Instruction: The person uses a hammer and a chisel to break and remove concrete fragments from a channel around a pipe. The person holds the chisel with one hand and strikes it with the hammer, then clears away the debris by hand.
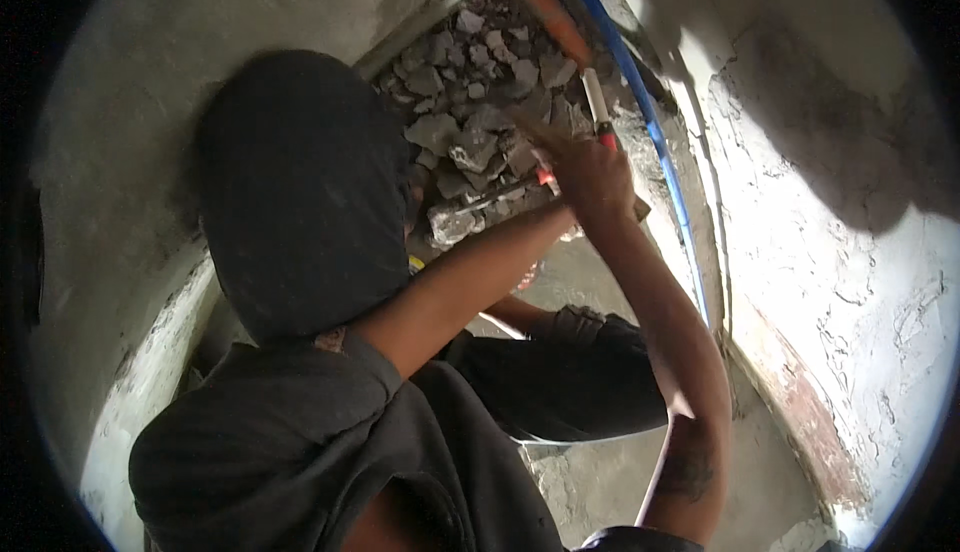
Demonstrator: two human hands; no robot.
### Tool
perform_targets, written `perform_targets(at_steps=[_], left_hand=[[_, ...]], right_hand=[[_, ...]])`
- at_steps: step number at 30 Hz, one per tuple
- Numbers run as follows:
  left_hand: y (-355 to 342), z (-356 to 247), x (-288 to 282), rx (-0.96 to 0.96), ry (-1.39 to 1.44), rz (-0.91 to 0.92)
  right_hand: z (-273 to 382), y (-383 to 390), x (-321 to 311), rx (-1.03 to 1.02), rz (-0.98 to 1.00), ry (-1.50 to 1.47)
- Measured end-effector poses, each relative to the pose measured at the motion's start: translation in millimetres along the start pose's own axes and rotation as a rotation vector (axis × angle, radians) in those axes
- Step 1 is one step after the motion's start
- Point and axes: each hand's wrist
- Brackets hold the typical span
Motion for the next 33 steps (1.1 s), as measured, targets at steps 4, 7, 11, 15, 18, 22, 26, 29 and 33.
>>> perform_targets(at_steps=[4, 7, 11, 15, 18, 22, 26, 29, 33], left_hand=[[19.5, -0.4, 22.4, -0.012, -0.005, 0.038], [-4.0, -5.3, 28.2, -0.011, -0.05, 0.011], [-0.5, -1.5, 12.7, -0.013, -0.038, -0.045], [18.1, -0.9, 17.9, -0.007, -0.034, -0.059], [-9.8, -6.5, 21.9, -0.001, -0.084, -0.084], [-12.0, 1.7, 13.4, -0.02, -0.088, -0.147], [17.9, 13.7, 6.4, -0.025, -0.104, -0.253], [12.2, 24.0, 15.1, -0.04, -0.159, -0.34], [-24.3, 8.7, -8.8, -0.095, -0.32, -0.59]], right_hand=[[8.6, 47.9, -7.4, -0.201, -0.157, 0.206], [-66.1, 16.4, 19.5, -0.026, 0.056, 0.202], [-35.7, 13.7, 15.6, -0.134, 0.041, 0.041], [-9.0, 46.7, 11.4, -0.317, -0.395, 0.227], [-67.4, 14.1, 29.6, -0.029, -0.04, 0.079], [-37.7, 10.9, -1.5, -0.053, -0.083, 0.081], [21.8, 52.3, -44.9, -0.198, -0.177, 0.038], [24.0, 90.8, -66.4, -0.133, -0.211, 0.025], [15.7, 123.1, -90.9, 0.118, -0.037, -0.25]])
Point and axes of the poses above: each hand's wrist, its own y-axis away from the middle knuckle, its own x-axis out of the palm, z = x × y, and after that the axes turned 10 degrees about -x, right-handed
